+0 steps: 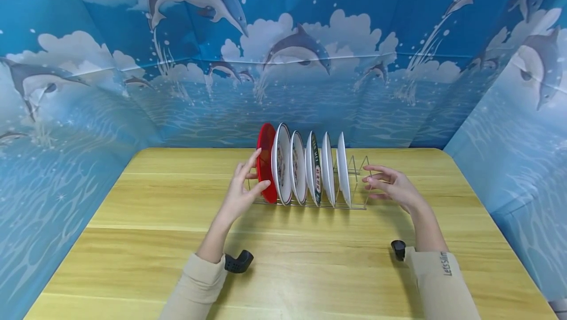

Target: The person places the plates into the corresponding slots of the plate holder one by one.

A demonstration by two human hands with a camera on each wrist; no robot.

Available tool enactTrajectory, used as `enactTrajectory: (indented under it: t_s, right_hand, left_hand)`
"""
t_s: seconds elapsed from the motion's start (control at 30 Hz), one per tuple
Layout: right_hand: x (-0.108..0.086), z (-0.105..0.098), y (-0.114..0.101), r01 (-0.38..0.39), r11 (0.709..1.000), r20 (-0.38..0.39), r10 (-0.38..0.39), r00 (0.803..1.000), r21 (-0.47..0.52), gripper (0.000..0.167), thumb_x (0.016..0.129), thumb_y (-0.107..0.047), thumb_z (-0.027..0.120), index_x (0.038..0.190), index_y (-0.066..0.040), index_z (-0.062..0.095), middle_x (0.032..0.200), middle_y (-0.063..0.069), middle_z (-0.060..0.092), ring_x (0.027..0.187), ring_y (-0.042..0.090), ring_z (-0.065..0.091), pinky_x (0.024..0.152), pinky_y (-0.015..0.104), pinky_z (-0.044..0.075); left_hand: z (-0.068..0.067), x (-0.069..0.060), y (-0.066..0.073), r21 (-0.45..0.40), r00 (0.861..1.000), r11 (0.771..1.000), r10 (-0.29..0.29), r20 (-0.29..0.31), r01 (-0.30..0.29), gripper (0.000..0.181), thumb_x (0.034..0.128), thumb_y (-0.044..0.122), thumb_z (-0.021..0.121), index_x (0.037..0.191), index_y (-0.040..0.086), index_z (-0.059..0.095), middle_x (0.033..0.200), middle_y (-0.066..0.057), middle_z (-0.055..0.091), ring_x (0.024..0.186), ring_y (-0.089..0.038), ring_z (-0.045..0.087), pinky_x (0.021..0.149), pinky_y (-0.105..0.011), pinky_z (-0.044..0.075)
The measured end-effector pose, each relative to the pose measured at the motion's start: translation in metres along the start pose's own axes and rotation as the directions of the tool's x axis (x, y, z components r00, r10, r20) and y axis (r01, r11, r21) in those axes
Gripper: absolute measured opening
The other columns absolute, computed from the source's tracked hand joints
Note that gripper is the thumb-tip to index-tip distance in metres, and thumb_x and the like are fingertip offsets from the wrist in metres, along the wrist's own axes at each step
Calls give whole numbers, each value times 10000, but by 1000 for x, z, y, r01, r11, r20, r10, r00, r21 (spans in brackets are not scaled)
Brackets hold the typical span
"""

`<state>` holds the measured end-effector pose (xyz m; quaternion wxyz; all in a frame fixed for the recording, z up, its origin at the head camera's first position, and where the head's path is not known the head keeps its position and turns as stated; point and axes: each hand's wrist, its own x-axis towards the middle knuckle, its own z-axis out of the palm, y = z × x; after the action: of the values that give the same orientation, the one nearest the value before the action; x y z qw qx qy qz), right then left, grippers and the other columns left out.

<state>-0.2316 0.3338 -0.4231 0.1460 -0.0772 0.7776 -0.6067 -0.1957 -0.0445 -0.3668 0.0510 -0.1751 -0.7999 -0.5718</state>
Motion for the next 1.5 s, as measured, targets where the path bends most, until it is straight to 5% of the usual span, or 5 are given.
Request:
enactTrajectory:
  t_s: [0.17,0.4,0.83,1.1,1.5]
  right_hand:
    - [-1,0,0,13,1000,11,-14,1000,11,447,936,-209,526,1360,-143,398,1060,-79,620,978,124,600,828,412,520]
    - [0,0,0,6,1000,12,-6,1000,4,503,940,-208,518,1390,-78,335,1062,-81,616,984,122,599,831,408,520]
    - [-1,1,-2,19,999,45,-21,999,50,447,949,-184,497,1367,-131,348,1063,-75,632,977,124,601,821,338,530]
    - [-2,2,-2,32,997,51,-36,998,69,456,949,-177,496,1368,-93,336,1055,-66,640,969,137,608,817,337,532]
    - [-8,9,-1,63,986,29,-68,997,152,328,948,-128,493,1259,-218,438,1028,-14,653,955,137,614,809,308,533]
  left_hand:
    - [8,0,-17,9,1000,1000,11,-24,-11,636,879,79,594,1439,154,300,1281,-212,351,1096,-348,444,673,-382,555]
    - [27,-5,-41,-8,993,998,57,-103,-58,661,862,175,637,1436,224,311,1428,-122,214,1206,-296,396,776,-392,545]
    - [57,-21,-59,76,944,989,147,-294,-130,854,785,465,661,1462,227,198,1471,-138,165,1332,-286,214,964,-554,382]
    - [59,-29,-68,157,952,986,103,-287,-59,888,774,539,638,1470,294,145,1508,-123,103,1340,-372,193,931,-679,301]
    - [56,-20,-74,84,960,991,122,-254,-104,897,777,560,618,1474,295,118,1511,-120,90,1336,-358,220,946,-636,333]
